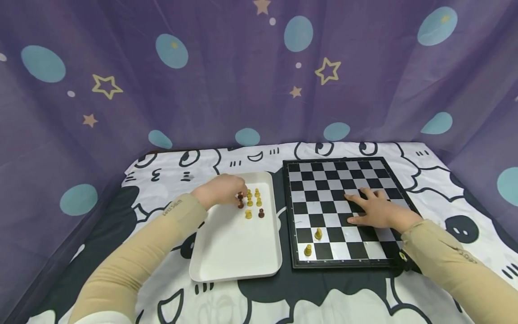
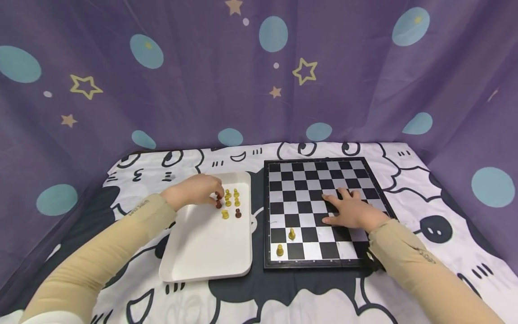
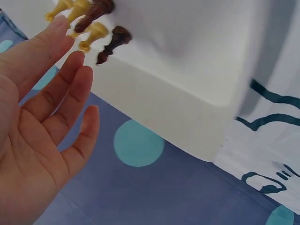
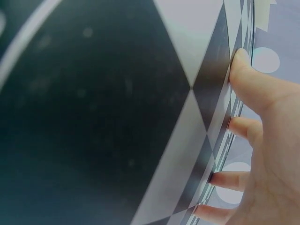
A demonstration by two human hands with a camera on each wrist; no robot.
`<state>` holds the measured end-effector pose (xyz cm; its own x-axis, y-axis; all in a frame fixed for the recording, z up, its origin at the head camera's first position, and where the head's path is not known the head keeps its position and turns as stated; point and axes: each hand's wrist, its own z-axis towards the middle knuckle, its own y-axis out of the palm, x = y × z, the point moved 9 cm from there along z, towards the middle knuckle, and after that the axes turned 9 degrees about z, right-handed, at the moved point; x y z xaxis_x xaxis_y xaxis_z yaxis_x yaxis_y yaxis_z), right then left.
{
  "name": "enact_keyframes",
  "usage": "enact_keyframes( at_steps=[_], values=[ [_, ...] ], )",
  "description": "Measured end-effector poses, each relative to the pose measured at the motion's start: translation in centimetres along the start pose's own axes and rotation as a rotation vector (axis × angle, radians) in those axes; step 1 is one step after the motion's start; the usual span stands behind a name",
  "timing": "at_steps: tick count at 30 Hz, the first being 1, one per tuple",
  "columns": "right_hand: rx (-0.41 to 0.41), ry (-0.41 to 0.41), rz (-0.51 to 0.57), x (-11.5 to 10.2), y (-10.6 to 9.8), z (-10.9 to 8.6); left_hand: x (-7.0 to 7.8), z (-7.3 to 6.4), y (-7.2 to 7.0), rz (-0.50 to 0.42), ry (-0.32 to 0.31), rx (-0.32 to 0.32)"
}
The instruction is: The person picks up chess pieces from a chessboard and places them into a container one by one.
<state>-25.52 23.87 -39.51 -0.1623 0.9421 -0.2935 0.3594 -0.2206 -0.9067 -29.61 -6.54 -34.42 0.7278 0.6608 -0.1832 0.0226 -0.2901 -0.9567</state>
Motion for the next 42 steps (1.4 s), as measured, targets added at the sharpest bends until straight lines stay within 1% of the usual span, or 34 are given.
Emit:
enact_keyframes(
  at_steps=[3, 7, 11, 16, 20, 24, 31, 36, 39, 42],
  values=[
    [-0.003, -0.002, 0.005, 0.0, 0.1, 0.0, 0.3, 0.0, -0.4, -0.012, 0.000, 0.020],
    [-0.010, -0.008, 0.012, -0.1, 0.4, 0.1, 0.7, -0.1, -1.0, 0.005, -0.004, 0.036],
    [-0.006, -0.004, 0.006, 0.0, 0.2, 0.2, 0.6, -0.3, -2.0, 0.028, -0.011, 0.065],
    [-0.009, 0.003, 0.005, 0.1, -0.2, 0.2, 0.5, -0.5, -3.2, 0.029, -0.013, 0.100],
    [-0.011, 0.002, 0.009, 0.0, -0.3, 0.2, 1.0, -0.5, -4.0, 0.024, 0.001, 0.116],
    [-0.021, 0.006, 0.008, 0.0, -0.1, 0.1, 2.2, -0.3, -4.6, 0.005, 0.040, 0.119],
    [-0.021, 0.013, -0.007, 0.1, 0.0, 0.1, 5.0, 0.0, -6.1, 0.003, 0.119, 0.177],
    [-0.024, 0.004, -0.006, 0.0, 0.2, 0.1, 7.1, 0.2, -6.9, -0.002, 0.185, 0.204],
    [-0.024, 0.008, -0.009, 0.1, 0.2, 0.2, 8.3, 0.4, -7.3, 0.001, 0.214, 0.210],
    [-0.023, 0.011, -0.013, 0.1, 0.1, 0.2, 9.2, 0.8, -7.5, 0.006, 0.229, 0.202]
  ],
)
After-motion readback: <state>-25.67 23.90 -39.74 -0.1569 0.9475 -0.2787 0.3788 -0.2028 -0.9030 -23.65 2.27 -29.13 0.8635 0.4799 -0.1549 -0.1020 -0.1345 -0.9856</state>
